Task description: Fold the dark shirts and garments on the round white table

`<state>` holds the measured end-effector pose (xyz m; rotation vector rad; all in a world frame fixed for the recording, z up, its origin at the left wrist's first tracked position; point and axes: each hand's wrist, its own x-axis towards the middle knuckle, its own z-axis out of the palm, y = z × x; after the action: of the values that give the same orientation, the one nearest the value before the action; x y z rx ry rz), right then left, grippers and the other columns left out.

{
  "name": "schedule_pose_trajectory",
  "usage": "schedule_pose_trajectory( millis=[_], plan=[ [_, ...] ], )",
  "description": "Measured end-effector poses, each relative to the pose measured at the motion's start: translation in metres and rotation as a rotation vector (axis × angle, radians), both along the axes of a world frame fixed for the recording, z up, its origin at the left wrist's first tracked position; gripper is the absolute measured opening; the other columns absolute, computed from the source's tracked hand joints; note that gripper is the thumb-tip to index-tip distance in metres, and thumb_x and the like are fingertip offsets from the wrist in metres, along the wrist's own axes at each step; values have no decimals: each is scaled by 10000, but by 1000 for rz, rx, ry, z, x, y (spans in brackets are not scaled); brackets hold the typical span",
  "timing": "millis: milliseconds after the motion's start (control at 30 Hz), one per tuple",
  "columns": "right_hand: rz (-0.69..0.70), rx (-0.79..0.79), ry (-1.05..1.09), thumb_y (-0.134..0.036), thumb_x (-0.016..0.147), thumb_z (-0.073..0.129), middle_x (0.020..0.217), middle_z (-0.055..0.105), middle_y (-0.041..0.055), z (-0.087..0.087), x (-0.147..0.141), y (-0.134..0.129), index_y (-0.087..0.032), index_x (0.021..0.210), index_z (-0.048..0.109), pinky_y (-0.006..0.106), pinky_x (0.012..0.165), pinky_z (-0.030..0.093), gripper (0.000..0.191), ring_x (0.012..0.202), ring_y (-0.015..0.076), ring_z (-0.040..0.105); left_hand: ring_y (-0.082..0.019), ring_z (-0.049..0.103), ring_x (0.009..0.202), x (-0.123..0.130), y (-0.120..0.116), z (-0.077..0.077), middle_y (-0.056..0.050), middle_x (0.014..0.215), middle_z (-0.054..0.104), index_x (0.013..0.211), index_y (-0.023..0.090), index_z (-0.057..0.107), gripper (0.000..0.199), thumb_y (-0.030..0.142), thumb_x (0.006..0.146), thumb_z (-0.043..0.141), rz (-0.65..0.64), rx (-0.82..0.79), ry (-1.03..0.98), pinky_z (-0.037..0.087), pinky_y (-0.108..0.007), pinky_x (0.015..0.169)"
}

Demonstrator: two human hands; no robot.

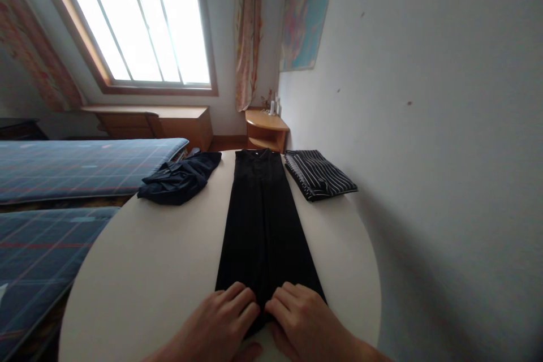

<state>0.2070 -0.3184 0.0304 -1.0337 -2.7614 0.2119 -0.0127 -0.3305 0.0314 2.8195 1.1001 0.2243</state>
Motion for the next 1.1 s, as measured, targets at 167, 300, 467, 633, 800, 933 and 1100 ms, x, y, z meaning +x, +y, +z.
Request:
schedule_pose_trajectory(
  millis=[167,300,467,633,800,933,1100],
  plan=[
    [-79,-195,80,-156,892,585,987,695,23,15,0,7,-205,1043,656,294,796,483,174,895,184,644,-224,664,889,-11,4,7,-32,998,699,1033,215,596,213,80,868,583,74,-36,15,528,-317,739],
    [-72,-205,37,-143,823,617,1145,667,82,21,8,7,-179,1278,591,389,909,498,456,1037,258,621,-227,693,887,-18,12,14,-39,996,716,1094,215,600,285,43,915,462,155,-117,15,538,-337,766],
    [-95,-156,-33,-55,793,592,1091,674,70,19,39,11,-215,1195,665,386,875,510,439,987,249,619,-240,671,965,-23,17,24,-42,1053,706,1159,226,602,366,15,877,503,37,-195,62,532,-337,804],
    [98,-209,-85,-52,889,538,971,709,34,33,57,7,-254,1156,709,271,753,504,376,850,178,655,-203,691,897,-23,12,48,-25,1010,714,1065,247,645,329,8,880,517,-83,-312,75,514,-275,766],
    [254,-588,-23,-73,859,599,1029,742,-18,75,55,0,-279,1093,738,161,762,487,341,881,120,699,-133,699,782,-20,7,78,5,919,720,1012,275,677,308,32,904,521,-258,-532,-44,491,-185,692],
    [151,-495,-17,-84,872,564,1058,736,5,103,56,19,-269,1126,712,207,823,484,347,938,151,700,-149,697,899,-26,26,92,-15,1040,716,1171,309,643,434,14,919,446,-161,-357,-70,499,-212,806],
    [-65,-125,-2,-166,948,514,1068,725,61,114,56,75,-222,1152,688,275,800,477,274,921,190,688,-183,693,950,-29,81,106,-29,1085,699,1215,291,626,415,50,923,457,46,-13,20,505,-259,811]
  ],
)
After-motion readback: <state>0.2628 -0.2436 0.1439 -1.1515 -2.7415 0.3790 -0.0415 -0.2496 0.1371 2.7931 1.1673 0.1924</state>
